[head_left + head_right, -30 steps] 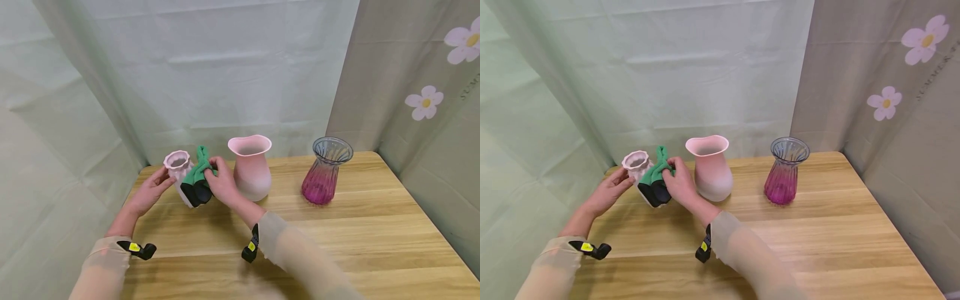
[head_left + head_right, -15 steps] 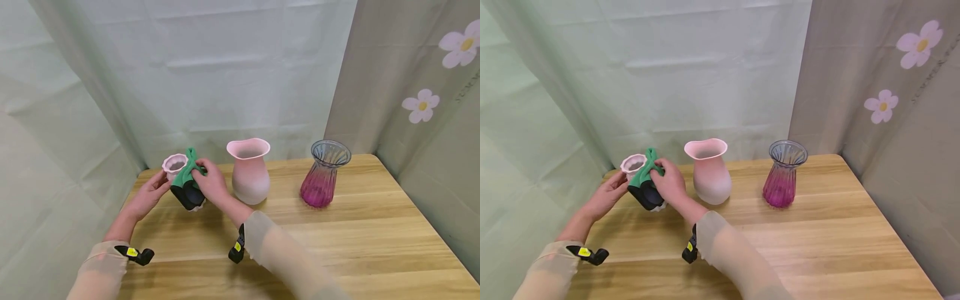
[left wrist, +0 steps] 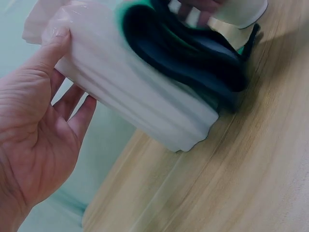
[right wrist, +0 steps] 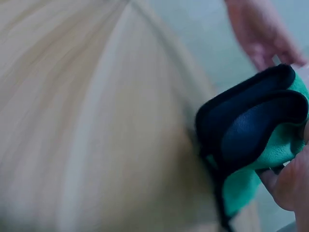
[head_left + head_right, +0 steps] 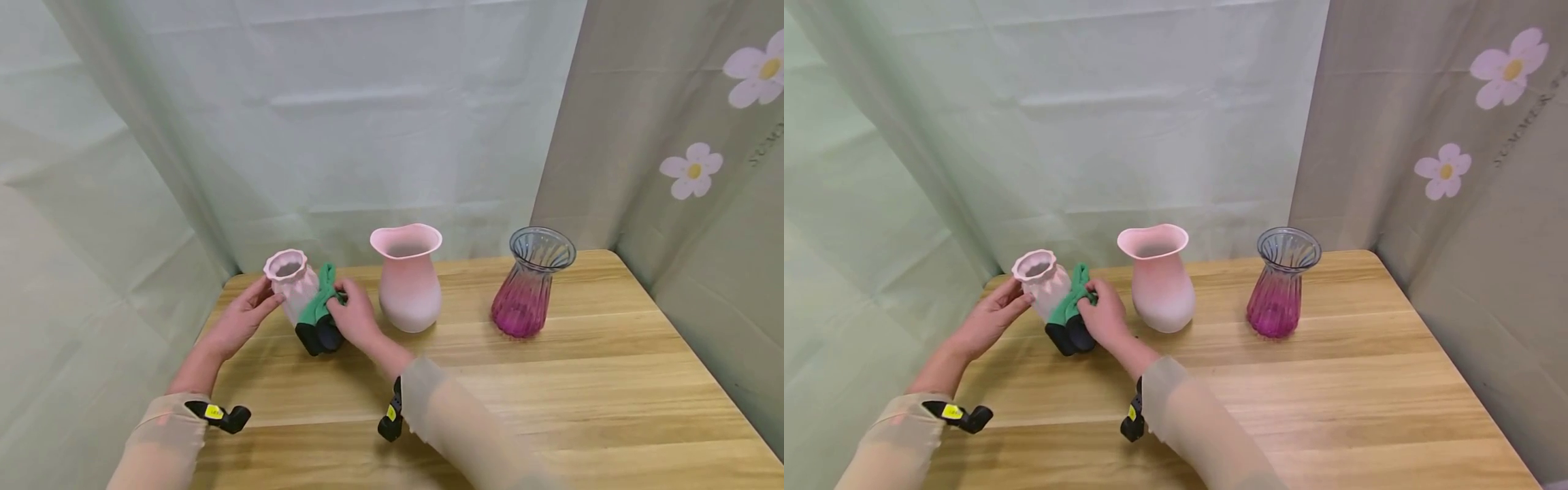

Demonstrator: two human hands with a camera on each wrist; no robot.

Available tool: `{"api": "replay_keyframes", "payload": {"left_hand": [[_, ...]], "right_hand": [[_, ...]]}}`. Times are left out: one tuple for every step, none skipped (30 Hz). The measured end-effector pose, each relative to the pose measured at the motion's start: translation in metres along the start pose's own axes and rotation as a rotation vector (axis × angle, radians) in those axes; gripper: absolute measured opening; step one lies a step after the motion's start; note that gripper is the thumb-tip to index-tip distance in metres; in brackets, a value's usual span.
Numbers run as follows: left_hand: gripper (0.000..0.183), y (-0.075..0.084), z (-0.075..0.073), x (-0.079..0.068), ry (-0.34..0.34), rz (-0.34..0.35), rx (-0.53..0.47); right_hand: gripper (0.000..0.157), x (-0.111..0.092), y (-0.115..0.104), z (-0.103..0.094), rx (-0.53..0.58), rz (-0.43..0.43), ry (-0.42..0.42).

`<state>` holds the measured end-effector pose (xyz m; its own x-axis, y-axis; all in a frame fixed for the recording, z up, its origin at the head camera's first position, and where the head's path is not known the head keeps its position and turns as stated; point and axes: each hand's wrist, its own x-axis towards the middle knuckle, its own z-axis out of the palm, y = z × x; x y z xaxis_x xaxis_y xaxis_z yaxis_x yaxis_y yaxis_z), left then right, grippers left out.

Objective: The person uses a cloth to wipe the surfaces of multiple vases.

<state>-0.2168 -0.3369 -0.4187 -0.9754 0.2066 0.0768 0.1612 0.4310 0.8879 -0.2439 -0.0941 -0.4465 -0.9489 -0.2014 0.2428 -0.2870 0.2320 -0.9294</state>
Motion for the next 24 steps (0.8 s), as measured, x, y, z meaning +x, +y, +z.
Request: {"api": "replay_keyframes", "payload": {"left_hand": [[0.067,0.000,0.000,0.000,0.001,-0.003,0.002],[0.067,0.001,0.000,0.000,0.000,-0.007,0.004],[0.067,0.001,0.000,0.000,0.000,-0.009,0.003],[0.067,0.002,0.000,0.001,-0.001,-0.008,0.002],[0.067,0.002,0.001,0.001,0.000,-0.006,-0.001],[0.067,0.002,0.001,0.001,0.000,-0.003,0.000],[0.067,0.002,0.001,0.002,0.000,-0.003,0.000],[0.067,0.003,0.001,0.002,0.000,-0.001,0.000],[0.067,0.003,0.001,0.002,0.000,0.001,-0.001],[0.067,0.003,0.001,0.003,0.001,0.001,-0.001],[0.067,0.003,0.001,0.003,0.001,0.000,0.000],[0.068,0.003,0.001,0.003,0.001,-0.001,0.002],[0.068,0.002,0.000,0.003,0.000,-0.002,0.003],[0.068,0.002,0.000,0.002,0.000,-0.005,0.006],[0.068,0.002,0.000,0.002,0.000,-0.007,0.008],[0.068,0.002,0.000,0.001,-0.001,-0.009,0.010],[0.068,0.002,0.000,0.001,-0.001,-0.012,0.015],[0.068,0.002,0.000,0.000,-0.001,-0.014,0.018],[0.068,0.002,0.000,0.000,0.000,-0.015,0.019],[0.068,0.002,0.000,0.000,0.000,-0.013,0.019],[0.068,0.002,0.000,0.000,-0.001,-0.011,0.019],[0.068,0.002,0.000,-0.001,0.000,-0.011,0.021],[0.068,0.002,0.000,-0.001,0.000,-0.008,0.022],[0.068,0.002,0.000,-0.001,-0.001,-0.006,0.022]], "right_hand": [[0.021,-0.002,0.005,0.001,-0.011,0.027,-0.009],[0.021,-0.005,0.009,0.001,-0.018,0.048,-0.019],[0.021,-0.006,0.013,0.001,-0.023,0.064,-0.027],[0.021,-0.007,0.015,0.001,-0.024,0.077,-0.036],[0.021,-0.008,0.018,0.002,-0.020,0.082,-0.042],[0.021,-0.008,0.019,0.002,-0.013,0.084,-0.046],[0.021,-0.007,0.021,0.002,-0.003,0.081,-0.049],[0.021,-0.006,0.023,0.002,0.009,0.079,-0.049],[0.021,-0.006,0.023,0.002,0.022,0.078,-0.048],[0.021,-0.005,0.024,0.002,0.032,0.077,-0.046],[0.020,-0.005,0.024,0.002,0.043,0.076,-0.041],[0.020,-0.004,0.023,0.002,0.048,0.078,-0.036],[0.019,-0.004,0.022,0.002,0.055,0.080,-0.032],[0.019,-0.004,0.020,0.002,0.059,0.080,-0.026],[0.019,-0.004,0.017,0.002,0.059,0.079,-0.022],[0.019,-0.004,0.014,0.001,0.062,0.075,-0.021],[0.019,-0.004,0.011,0.000,0.066,0.073,-0.019],[0.020,-0.004,0.007,0.000,0.067,0.069,-0.019],[0.021,-0.003,0.003,-0.001,0.070,0.064,-0.018],[0.021,-0.002,-0.001,-0.003,0.073,0.060,-0.017],[0.021,-0.002,-0.005,-0.004,0.075,0.055,-0.017],[0.021,-0.001,-0.010,-0.005,0.081,0.055,-0.015],[0.021,0.000,-0.014,-0.007,0.087,0.050,-0.012],[0.020,0.001,-0.018,-0.007,0.095,0.040,-0.009]]}}
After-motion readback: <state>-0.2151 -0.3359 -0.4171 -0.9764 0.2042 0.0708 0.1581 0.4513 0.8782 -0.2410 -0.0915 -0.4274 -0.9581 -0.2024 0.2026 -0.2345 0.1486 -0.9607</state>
